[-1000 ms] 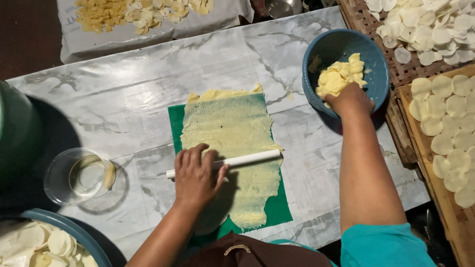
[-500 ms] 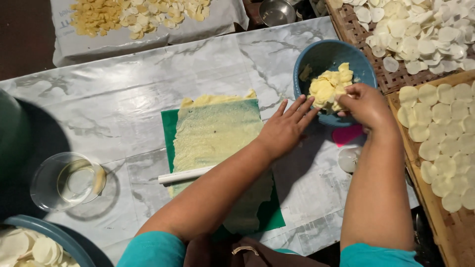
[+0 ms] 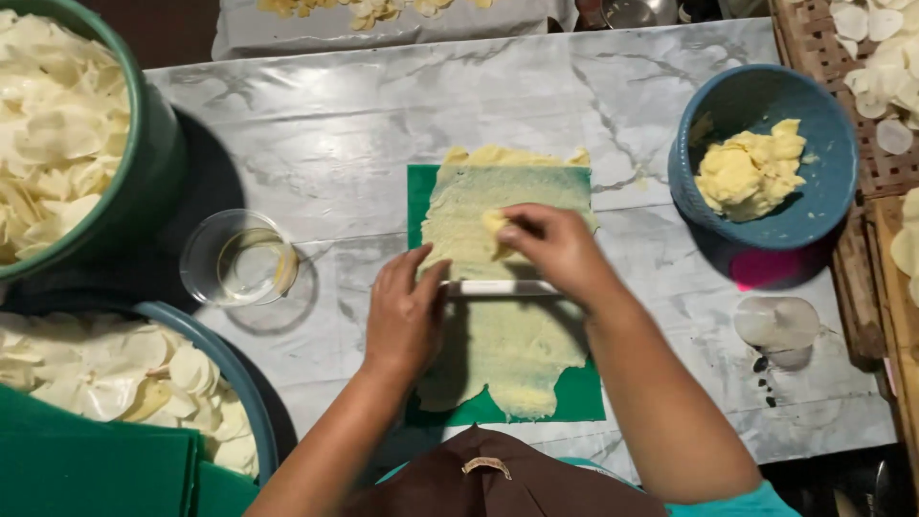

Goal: Flattening and shaping dough or paste using a small rolling pin on a mat.

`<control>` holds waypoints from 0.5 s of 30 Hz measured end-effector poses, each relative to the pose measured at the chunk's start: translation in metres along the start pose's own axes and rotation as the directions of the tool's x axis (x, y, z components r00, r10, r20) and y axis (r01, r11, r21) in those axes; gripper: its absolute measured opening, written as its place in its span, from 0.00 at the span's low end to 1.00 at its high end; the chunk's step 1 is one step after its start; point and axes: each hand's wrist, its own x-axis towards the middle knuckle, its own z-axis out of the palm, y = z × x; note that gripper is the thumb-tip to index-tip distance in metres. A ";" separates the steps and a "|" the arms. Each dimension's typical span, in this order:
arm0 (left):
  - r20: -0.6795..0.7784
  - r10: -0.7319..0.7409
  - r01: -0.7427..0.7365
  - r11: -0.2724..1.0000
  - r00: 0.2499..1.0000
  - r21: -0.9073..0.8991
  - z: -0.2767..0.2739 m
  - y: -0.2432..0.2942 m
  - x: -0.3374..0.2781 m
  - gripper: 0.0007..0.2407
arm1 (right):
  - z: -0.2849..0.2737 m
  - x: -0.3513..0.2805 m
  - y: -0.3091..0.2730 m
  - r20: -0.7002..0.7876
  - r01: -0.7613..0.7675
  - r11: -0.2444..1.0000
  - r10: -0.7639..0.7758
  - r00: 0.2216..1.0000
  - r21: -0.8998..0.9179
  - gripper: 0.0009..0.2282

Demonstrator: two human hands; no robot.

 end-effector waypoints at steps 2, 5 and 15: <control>-0.002 -0.037 0.037 0.999 0.999 0.020 -0.006 -0.022 -0.014 0.13 | 0.048 0.020 0.026 -0.012 0.033 0.998 -0.034 0.999 -0.057 0.14; 0.019 -0.084 0.083 0.996 0.996 0.030 -0.009 -0.046 -0.026 0.12 | 0.101 0.039 0.040 -0.036 0.060 0.971 -0.071 0.997 -0.230 0.14; 0.071 -0.006 0.001 0.997 0.997 0.073 0.002 -0.065 -0.037 0.14 | 0.138 0.047 0.061 -0.009 0.199 0.703 -0.280 0.960 -0.682 0.08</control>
